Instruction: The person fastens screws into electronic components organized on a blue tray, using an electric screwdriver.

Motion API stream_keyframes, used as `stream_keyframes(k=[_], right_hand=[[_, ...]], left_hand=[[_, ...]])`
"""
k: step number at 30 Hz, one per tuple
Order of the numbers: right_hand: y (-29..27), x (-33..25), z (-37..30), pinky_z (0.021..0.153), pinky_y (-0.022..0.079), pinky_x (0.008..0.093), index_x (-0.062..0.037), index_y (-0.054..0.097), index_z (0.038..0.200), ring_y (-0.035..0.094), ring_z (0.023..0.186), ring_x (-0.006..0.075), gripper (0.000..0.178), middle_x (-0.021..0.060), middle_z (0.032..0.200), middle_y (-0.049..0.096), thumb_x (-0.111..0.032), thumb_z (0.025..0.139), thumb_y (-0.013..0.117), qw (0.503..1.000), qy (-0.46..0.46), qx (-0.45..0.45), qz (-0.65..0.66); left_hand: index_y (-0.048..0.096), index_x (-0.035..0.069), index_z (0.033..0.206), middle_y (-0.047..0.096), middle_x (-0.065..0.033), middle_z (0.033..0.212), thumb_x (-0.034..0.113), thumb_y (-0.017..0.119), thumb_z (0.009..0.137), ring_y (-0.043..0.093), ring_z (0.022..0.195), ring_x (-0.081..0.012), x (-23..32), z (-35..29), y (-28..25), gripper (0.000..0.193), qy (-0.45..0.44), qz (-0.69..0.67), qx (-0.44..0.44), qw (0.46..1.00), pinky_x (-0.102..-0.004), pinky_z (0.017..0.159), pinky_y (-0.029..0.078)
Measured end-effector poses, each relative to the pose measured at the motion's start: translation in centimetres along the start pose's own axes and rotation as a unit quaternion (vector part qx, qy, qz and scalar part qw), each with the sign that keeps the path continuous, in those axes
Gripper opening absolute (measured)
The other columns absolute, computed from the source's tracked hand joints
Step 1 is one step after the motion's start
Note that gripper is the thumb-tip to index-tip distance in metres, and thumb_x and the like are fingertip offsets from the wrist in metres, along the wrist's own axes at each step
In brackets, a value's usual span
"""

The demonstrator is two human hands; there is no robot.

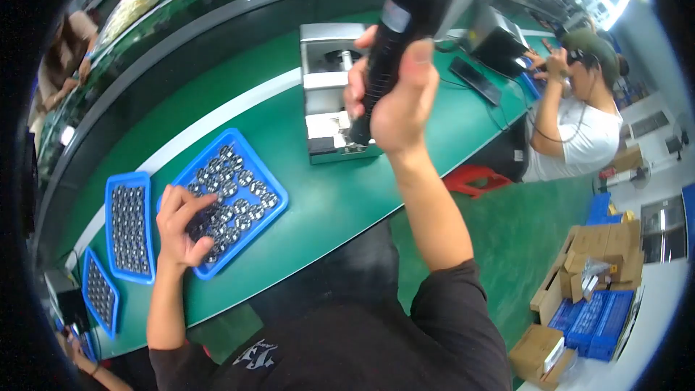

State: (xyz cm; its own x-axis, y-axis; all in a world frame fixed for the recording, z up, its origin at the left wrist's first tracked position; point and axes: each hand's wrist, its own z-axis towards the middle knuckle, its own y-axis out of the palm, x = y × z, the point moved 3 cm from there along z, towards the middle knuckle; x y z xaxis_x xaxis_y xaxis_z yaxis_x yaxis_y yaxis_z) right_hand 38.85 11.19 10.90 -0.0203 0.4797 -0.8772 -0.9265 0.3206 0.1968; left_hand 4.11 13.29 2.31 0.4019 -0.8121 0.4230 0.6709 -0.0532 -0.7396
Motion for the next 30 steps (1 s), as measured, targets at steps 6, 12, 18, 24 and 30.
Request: stream_keyframes(k=[6, 12, 18, 24, 30], right_hand=[[3.6, -1.4, -2.1, 0.038, 0.041, 0.0306, 0.0016, 0.044, 0.124, 0.047, 0.041, 0.0172, 0.091, 0.0066, 0.058, 0.050, -0.082, 0.091, 0.032, 0.968, -0.031, -0.179, 0.175], [12.0, 1.1, -3.3, 0.048, 0.047, 0.0355, 0.0065, 0.041, 0.131, 0.055, 0.051, 0.0229, 0.105, 0.0141, 0.067, 0.059, -0.088, 0.085, 0.036, 0.916, 0.009, -0.241, 0.319], [14.6, 5.8, -4.3, 0.052, 0.048, 0.0352, 0.0031, 0.043, 0.124, 0.054, 0.051, 0.0233, 0.105, 0.0151, 0.063, 0.057, -0.092, 0.079, 0.039, 0.943, 0.106, -0.258, 0.180], [14.8, 7.2, -4.7, 0.051, 0.049, 0.0356, 0.0041, 0.046, 0.121, 0.053, 0.048, 0.0234, 0.107, 0.0136, 0.060, 0.057, -0.094, 0.078, 0.038, 0.925, 0.060, -0.235, 0.293], [15.4, 7.1, -4.5, 0.051, 0.038, 0.0209, 0.0069, 0.048, 0.120, 0.050, 0.053, 0.0075, 0.127, 0.0022, 0.067, 0.054, -0.101, 0.054, 0.053, 0.936, 0.242, -0.193, 0.168]], left_hand=[[0.075, 0.010, 0.108, 0.047, -0.0085, 0.088, 0.062, 0.077, 0.064, 0.046, 0.081, -0.0274, -0.6, 1.0, 0.0, 0.068, -0.007, -0.010, -0.046, 0.999, -0.0415, 0.077, 0.039], [0.075, 0.011, 0.108, 0.046, -0.0108, 0.098, 0.064, 0.079, 0.063, 0.045, 0.092, -0.0287, 0.1, 0.9, -0.2, 0.070, -0.037, 0.022, -0.075, 0.996, -0.0424, 0.083, 0.036], [0.074, 0.010, 0.106, 0.045, -0.0105, 0.099, 0.065, 0.080, 0.062, 0.044, 0.093, -0.0285, -0.3, 1.1, 0.3, 0.071, -0.069, 0.014, -0.106, 0.992, -0.0408, 0.084, 0.035], [0.073, 0.007, 0.107, 0.042, -0.0083, 0.097, 0.070, 0.077, 0.063, 0.041, 0.089, -0.0267, -0.7, 1.4, 0.3, 0.078, -0.081, 0.001, -0.133, 0.988, -0.0392, 0.080, 0.033], [0.073, 0.004, 0.108, 0.042, -0.0073, 0.095, 0.069, 0.078, 0.062, 0.041, 0.086, -0.0258, -1.1, 1.6, 0.4, 0.080, -0.087, -0.011, -0.146, 0.985, -0.0386, 0.077, 0.033]])
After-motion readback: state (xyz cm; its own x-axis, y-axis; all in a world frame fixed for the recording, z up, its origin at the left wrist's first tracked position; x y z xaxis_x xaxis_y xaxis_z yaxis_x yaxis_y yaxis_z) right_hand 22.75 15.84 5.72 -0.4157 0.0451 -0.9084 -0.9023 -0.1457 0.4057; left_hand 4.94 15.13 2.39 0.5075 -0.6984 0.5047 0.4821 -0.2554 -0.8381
